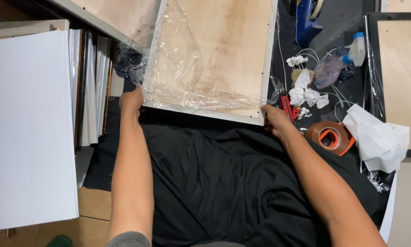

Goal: A person uses a utility knife to cut through protective plastic wrap on a wooden frame and then removes the plastic by hand.

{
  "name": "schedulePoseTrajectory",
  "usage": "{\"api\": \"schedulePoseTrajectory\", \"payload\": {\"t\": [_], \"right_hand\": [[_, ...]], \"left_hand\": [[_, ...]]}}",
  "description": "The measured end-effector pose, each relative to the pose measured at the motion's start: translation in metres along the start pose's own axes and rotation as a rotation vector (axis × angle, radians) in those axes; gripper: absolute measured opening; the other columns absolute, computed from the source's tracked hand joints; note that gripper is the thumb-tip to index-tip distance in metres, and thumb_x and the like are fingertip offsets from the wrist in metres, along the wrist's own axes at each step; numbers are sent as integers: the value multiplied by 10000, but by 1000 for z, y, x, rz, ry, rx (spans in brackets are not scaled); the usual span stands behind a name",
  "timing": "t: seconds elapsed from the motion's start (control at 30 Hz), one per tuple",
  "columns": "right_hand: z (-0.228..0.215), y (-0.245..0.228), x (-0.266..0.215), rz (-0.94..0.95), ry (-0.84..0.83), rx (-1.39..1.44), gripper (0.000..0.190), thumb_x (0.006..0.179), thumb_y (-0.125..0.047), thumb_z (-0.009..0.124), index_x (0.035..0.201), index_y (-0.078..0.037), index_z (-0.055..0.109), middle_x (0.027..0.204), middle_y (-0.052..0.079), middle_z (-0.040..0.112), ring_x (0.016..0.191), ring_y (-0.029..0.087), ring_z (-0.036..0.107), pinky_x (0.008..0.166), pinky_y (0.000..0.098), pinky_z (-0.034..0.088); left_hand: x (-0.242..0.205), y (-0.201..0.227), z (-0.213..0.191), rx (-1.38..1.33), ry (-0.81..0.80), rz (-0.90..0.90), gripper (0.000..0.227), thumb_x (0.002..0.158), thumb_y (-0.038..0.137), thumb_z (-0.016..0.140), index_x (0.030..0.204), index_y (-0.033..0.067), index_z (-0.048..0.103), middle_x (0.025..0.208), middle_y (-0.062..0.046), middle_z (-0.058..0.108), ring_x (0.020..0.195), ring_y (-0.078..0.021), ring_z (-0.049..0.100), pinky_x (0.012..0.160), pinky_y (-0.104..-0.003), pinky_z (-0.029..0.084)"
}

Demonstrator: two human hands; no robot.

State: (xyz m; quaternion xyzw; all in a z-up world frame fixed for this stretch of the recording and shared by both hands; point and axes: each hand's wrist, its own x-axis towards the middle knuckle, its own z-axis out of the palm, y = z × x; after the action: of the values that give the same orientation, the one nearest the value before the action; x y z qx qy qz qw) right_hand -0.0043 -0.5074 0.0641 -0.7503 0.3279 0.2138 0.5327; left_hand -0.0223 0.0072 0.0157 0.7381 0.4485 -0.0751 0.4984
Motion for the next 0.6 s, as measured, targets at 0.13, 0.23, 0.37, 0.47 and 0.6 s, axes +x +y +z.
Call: {"api": "schedulePoseTrajectory", "payload": {"t": [0.13,0.23,0.37,0.47,0.6], "right_hand": [[5,-37,-59,-17,-7,104,773,944,-379,712,1471,101,413,1305,271,553,1198,369,622,895,547,560],[6,-46,-71,-79,-56,296,714,960,-364,721,1435,90,441,1275,219,568,1174,338,643,873,539,593],[1,-38,-46,-82,-104,426,523,951,-298,732,1327,18,551,1154,152,654,1059,322,722,816,513,628],[-10,-37,-26,-96,-136,422,374,950,-265,736,1238,-59,615,1109,129,691,1026,319,746,821,501,640],[-23,-50,-31,-154,-151,397,488,946,-270,761,1337,-81,540,1120,72,659,1047,263,748,854,510,638]], "left_hand": [[-31,18,-6,-31,15,24,592,1005,475,585,1161,-89,675,924,-202,698,753,-230,718,509,-372,580],[-59,35,-17,-138,32,57,596,966,463,662,1159,-100,685,975,-219,700,846,-237,707,596,-387,585],[-74,42,-25,-270,37,107,493,966,423,642,1108,-44,708,975,-160,698,880,-190,664,628,-395,567],[-63,37,-22,-382,46,120,472,936,457,678,1073,8,724,953,-108,686,882,-167,643,645,-383,553],[-88,59,-26,-681,33,88,574,931,529,682,1191,17,671,1041,-126,669,953,-199,667,741,-408,594]]}}
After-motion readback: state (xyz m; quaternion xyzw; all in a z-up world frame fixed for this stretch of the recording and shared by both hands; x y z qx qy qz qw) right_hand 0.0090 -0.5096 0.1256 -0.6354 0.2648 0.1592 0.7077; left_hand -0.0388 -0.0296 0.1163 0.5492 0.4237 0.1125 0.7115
